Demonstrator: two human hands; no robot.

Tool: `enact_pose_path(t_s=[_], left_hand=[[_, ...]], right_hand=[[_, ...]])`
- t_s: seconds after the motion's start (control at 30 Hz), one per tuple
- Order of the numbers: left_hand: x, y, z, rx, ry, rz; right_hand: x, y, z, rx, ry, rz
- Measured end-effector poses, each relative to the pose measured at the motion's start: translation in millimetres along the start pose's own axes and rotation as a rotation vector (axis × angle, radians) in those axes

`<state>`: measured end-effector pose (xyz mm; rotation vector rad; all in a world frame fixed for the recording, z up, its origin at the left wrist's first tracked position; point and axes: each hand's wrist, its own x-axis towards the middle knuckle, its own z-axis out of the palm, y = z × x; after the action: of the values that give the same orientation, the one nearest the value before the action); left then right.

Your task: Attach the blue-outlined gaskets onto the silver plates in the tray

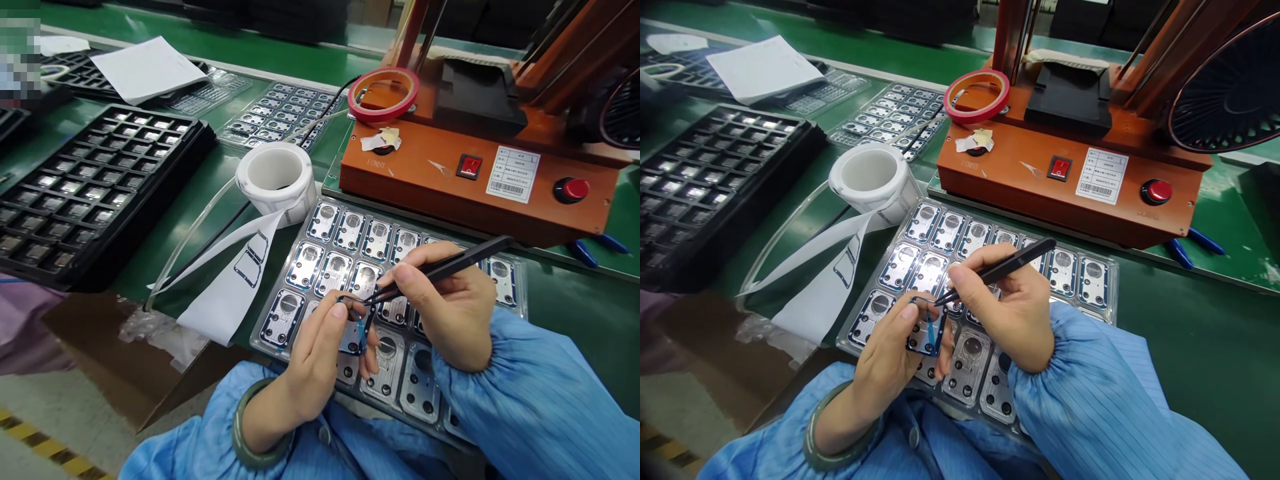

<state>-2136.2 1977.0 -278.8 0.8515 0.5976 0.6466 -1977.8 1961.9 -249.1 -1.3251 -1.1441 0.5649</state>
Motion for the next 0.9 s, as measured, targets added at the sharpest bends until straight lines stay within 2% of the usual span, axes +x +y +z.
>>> enact_pose_path(t_s=[0.57,0.9], left_hand=[[0.1,-1.0,-0.1,-0.010,-0.022,0.015],[1.5,-3.5,-0.7,-0.025,-0.026,0.053]], right_hand=[[-0.7,-1.0,-1.5,-0.084,-0.003,-0.061],[-3.0,-6.3,-2.9,-0.154,0.005,-0.214]])
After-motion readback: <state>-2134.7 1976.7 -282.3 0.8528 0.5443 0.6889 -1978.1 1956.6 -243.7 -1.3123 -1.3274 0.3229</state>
